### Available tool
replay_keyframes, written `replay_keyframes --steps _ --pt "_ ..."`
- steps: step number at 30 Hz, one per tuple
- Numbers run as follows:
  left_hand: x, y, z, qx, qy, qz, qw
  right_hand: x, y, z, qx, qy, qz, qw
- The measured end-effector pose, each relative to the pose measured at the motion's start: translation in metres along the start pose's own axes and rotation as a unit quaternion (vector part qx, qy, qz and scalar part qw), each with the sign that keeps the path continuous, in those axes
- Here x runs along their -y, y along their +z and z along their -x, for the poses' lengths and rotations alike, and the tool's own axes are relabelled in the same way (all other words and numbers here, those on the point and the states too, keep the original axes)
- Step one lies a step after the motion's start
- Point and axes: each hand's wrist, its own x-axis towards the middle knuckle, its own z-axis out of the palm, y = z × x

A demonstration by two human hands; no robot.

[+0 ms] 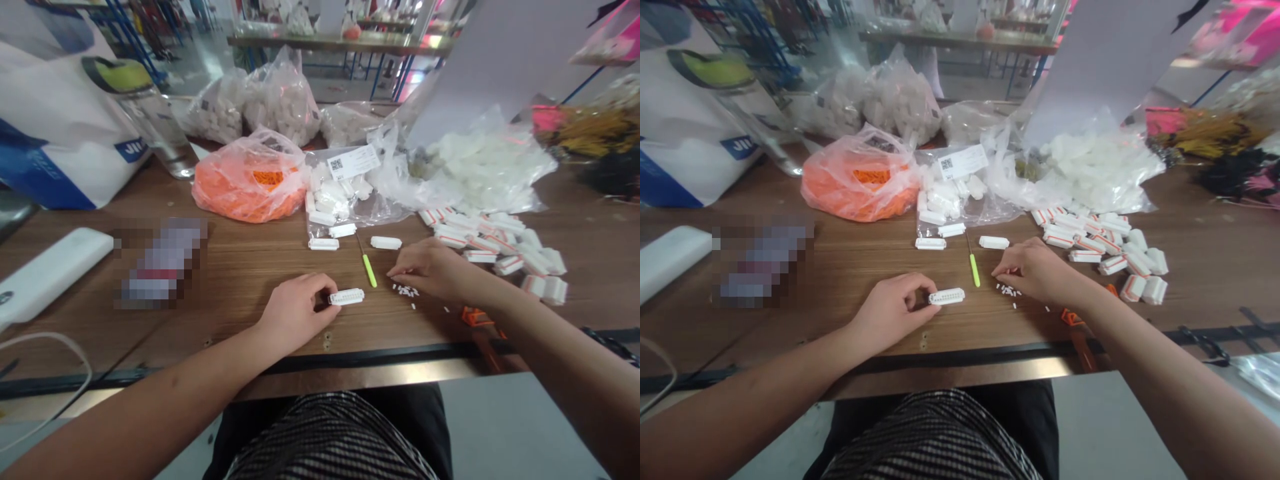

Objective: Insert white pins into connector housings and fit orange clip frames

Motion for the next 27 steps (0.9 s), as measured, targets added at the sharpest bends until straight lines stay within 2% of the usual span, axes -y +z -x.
replay_keyframes --steps 4,7,9,12,14,18,23,27 --pt "0.000 0.001 0.000 -0.002 0.001 0.004 1.000 -0.003 -0.002 -0.002 0.014 -0.018 0.026 0.999" --pt "0.000 0.001 0.000 -0.002 0.000 0.008 1.000 0.002 -0.003 -0.003 0.010 0.005 0.050 0.999" --pt "0.001 0.001 0.000 -0.001 0.001 0.011 1.000 0.011 -0.004 -0.004 0.001 0.041 0.019 0.999" --pt "0.001 0.002 0.001 -0.001 -0.005 0.011 1.000 0.036 -0.005 -0.007 -0.014 0.091 -0.095 0.991" --pt "0.002 0.002 0.001 -0.003 -0.009 0.011 1.000 0.056 -0.003 -0.010 -0.037 0.086 -0.131 0.987" --pt "0.002 0.003 0.001 -0.005 -0.006 0.013 1.000 0.080 0.007 -0.018 -0.035 0.058 -0.149 0.986" --pt "0.001 0.002 0.001 -0.006 -0.001 0.006 1.000 0.079 0.020 -0.022 -0.058 0.028 -0.136 0.989" --pt "0.001 0.002 0.001 -0.006 0.000 0.004 1.000 0.078 0.022 -0.023 -0.051 0.015 -0.114 0.992"
